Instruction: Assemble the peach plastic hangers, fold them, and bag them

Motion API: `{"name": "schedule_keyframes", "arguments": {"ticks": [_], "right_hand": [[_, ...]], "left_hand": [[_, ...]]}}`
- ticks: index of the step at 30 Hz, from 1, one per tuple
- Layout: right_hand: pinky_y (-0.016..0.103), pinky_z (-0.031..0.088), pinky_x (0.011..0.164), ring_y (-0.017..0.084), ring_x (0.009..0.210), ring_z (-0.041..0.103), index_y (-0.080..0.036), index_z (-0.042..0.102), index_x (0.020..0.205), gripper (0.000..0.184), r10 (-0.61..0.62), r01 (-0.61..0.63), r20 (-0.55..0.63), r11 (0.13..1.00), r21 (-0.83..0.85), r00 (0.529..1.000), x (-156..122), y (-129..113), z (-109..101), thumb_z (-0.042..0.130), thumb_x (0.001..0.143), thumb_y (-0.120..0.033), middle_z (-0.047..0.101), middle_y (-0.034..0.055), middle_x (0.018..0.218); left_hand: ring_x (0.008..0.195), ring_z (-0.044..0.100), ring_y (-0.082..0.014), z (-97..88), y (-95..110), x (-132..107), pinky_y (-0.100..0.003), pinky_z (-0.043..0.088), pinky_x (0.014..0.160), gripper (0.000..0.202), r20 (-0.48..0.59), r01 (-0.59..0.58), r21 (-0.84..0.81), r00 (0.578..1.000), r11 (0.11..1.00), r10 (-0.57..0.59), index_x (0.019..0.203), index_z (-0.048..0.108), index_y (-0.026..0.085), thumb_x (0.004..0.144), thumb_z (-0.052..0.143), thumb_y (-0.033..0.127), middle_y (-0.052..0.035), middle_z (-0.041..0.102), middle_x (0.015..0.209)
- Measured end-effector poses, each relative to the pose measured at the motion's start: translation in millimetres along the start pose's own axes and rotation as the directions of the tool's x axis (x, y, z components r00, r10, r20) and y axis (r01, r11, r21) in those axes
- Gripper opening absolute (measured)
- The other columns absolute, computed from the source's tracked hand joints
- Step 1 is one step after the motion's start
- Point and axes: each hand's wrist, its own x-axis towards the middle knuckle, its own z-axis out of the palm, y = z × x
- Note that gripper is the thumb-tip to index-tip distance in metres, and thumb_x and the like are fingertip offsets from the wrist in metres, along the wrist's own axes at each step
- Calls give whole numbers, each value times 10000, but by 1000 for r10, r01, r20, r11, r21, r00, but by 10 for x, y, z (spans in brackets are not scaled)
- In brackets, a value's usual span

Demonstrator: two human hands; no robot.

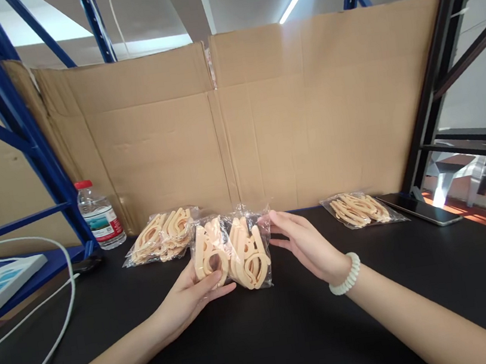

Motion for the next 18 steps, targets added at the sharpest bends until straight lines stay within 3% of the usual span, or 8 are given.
{"name": "schedule_keyframes", "arguments": {"ticks": [4, 7, 10, 12, 15, 18], "right_hand": [[407, 476, 971, 232, 1058, 608, -224, 698, 846, 306, -22, 22, 7, 1000, -12, 1000, 8, -63, -84, 614, 879, -516, 689, 62, 1023], [396, 476, 962, 227, 1014, 613, -227, 717, 852, 219, -90, 87, -15, 989, -116, 996, -10, -100, -105, 706, 821, -444, 692, 50, 984], [394, 469, 953, 231, 1029, 606, -251, 727, 950, 241, -187, 177, -9, 945, -275, 982, -18, -120, -117, 678, 837, -458, 693, 44, 1048], [378, 479, 891, 224, 978, 609, -253, 727, 947, 256, -214, 199, 5, 897, -396, 977, 0, -102, -142, 647, 850, -475, 691, 42, 1047], [368, 472, 847, 217, 928, 603, -234, 705, 865, 244, -195, 166, -11, 858, -486, 981, 66, -21, -228, 625, 839, -462, 685, 44, 992], [389, 454, 902, 234, 993, 606, -218, 653, 739, 174, -130, 103, -20, 860, -500, 991, 150, 74, -377, 620, 776, -385, 688, 50, 1008]], "left_hand": [[1228, 570, -319, 46, -7, -11, -478, 525, 986, 543, 15, -102, 152, 995, 983, 101, 1333, 518, 288, 835, 719, 363, -74, 609, 1322], [1212, 579, -312, 42, 37, -16, -481, 488, 1028, 427, 57, -242, 362, 970, 900, 238, 1297, 562, 267, 887, 637, 361, -76, 629, 1287], [1272, 525, -287, -14, 92, -8, -458, 394, 1113, 427, 144, -419, 631, 890, 653, 432, 1342, 533, 277, 917, 551, 241, -68, 599, 1325], [1265, 525, -267, -71, 98, 4, -432, 407, 1099, 519, 221, -474, 744, 840, 472, 496, 1391, 482, 294, 898, 489, 132, -68, 571, 1343], [1212, 552, -243, -146, 64, 10, -403, 451, 1053, 672, 304, -477, 825, 827, 303, 473, 1412, 458, 309, 814, 410, 7, -74, 555, 1313], [1289, 483, -259, -159, 53, -17, -425, 413, 1089, 772, 346, -451, 847, 870, 281, 351, 1401, 471, 312, 708, 422, -25, -74, 507, 1366]]}}
